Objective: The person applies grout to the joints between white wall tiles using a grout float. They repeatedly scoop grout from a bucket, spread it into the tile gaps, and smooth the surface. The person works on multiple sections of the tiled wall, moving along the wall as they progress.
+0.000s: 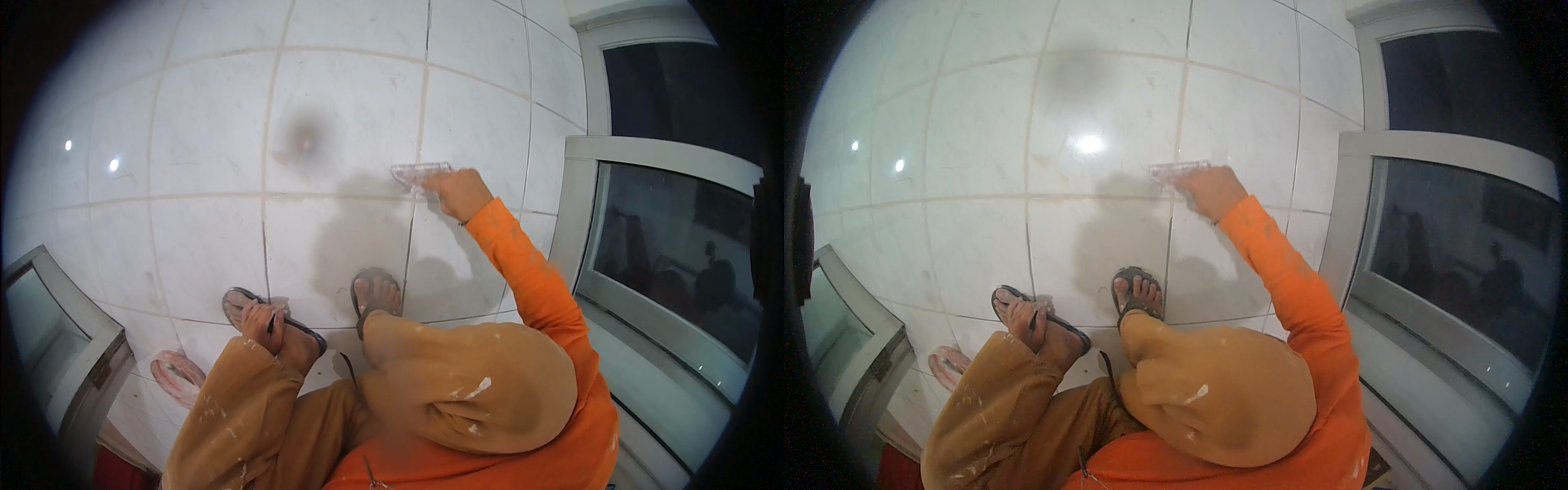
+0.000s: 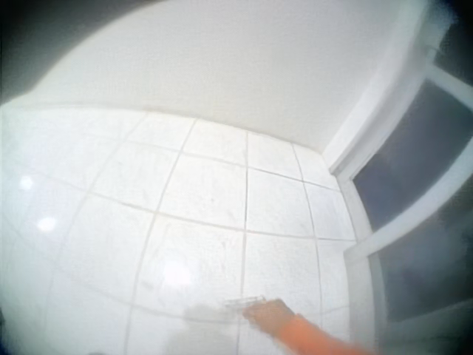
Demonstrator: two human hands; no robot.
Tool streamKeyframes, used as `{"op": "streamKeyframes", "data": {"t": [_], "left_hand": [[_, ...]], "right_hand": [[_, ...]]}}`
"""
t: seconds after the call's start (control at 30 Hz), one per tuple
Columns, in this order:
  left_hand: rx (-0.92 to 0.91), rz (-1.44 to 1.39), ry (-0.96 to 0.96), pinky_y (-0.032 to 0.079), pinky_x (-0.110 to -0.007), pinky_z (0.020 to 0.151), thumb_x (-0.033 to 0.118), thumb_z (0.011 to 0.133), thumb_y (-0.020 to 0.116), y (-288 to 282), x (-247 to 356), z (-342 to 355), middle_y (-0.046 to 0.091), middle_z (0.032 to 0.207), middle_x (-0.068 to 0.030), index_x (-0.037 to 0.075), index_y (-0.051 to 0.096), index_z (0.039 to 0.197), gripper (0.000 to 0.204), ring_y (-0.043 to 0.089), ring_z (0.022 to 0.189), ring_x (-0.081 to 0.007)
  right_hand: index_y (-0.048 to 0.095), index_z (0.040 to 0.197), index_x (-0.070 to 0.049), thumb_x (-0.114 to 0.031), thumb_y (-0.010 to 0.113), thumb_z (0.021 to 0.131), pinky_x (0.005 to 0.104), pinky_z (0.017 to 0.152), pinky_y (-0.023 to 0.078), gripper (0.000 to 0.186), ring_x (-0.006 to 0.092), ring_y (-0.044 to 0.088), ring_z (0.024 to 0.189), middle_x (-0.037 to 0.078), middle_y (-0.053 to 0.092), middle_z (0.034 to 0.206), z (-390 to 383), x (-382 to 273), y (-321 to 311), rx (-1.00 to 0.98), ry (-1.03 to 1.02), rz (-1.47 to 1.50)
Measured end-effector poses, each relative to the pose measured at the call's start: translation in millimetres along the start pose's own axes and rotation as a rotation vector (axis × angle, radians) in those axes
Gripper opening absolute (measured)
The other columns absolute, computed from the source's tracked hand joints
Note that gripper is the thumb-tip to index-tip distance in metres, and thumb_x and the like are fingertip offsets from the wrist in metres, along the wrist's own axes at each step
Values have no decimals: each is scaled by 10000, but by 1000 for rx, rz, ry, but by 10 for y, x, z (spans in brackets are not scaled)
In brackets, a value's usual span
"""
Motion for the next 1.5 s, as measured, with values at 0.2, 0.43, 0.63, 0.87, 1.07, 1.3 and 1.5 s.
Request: {"op": "streamKeyframes", "data": {"t": [0.2,0.43,0.63,0.87,1.07,1.3,1.5], "left_hand": [[-58,-13,45,457,-444,919,92,872,696,-56,56,146,725,932,-106,96,724,1015,146,663,909,-315],[-14,-123,60,523,-433,792,114,879,704,67,-84,340,734,966,-149,72,719,1057,184,683,877,-364],[-106,-208,26,563,-420,793,165,915,670,147,-161,493,739,990,-179,47,710,1061,192,707,888,-374],[-124,-96,48,567,-436,782,183,907,681,162,-206,446,741,961,-178,44,709,1006,173,710,885,-370],[-67,-92,-5,559,-443,794,162,901,682,62,-38,474,739,962,-182,40,702,994,155,704,875,-378],[-84,-88,95,553,-438,813,152,904,673,64,-58,485,740,979,-158,57,705,1016,151,704,890,-363],[-73,-44,59,563,-437,787,162,901,678,124,-130,457,738,968,-158,56,699,1012,155,708,882,-355]], "right_hand": [[707,1195,-148,-83,622,861,389,689,540,351,297,698,781,107,751,971,-251,152,25,199,242,311],[689,1127,41,-147,652,913,311,731,514,288,142,633,759,99,726,875,-337,257,205,778,627,1134],[680,1130,37,-152,649,937,311,717,517,272,174,664,775,98,727,874,-256,207,320,649,662,1105],[673,1247,-96,-165,564,941,467,761,537,332,394,691,916,208,725,1006,317,64,-340,353,392,249],[690,1270,-221,-97,532,913,477,830,558,410,357,699,944,129,748,1040,1072,357,-530,176,366,-1],[705,1289,-275,-35,634,746,431,839,571,597,323,711,965,106,760,1042,1633,605,-579,42,406,53],[716,1273,-297,-22,618,701,428,767,573,641,347,700,882,117,755,1011,1007,124,-161,-105,169,-16]]}}
Point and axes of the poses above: each hand's wrist, its own z-axis towards the middle knuckle, its own y-axis out of the palm, x = y × z, the point moved 4 cm from there along z, towards the middle knuckle
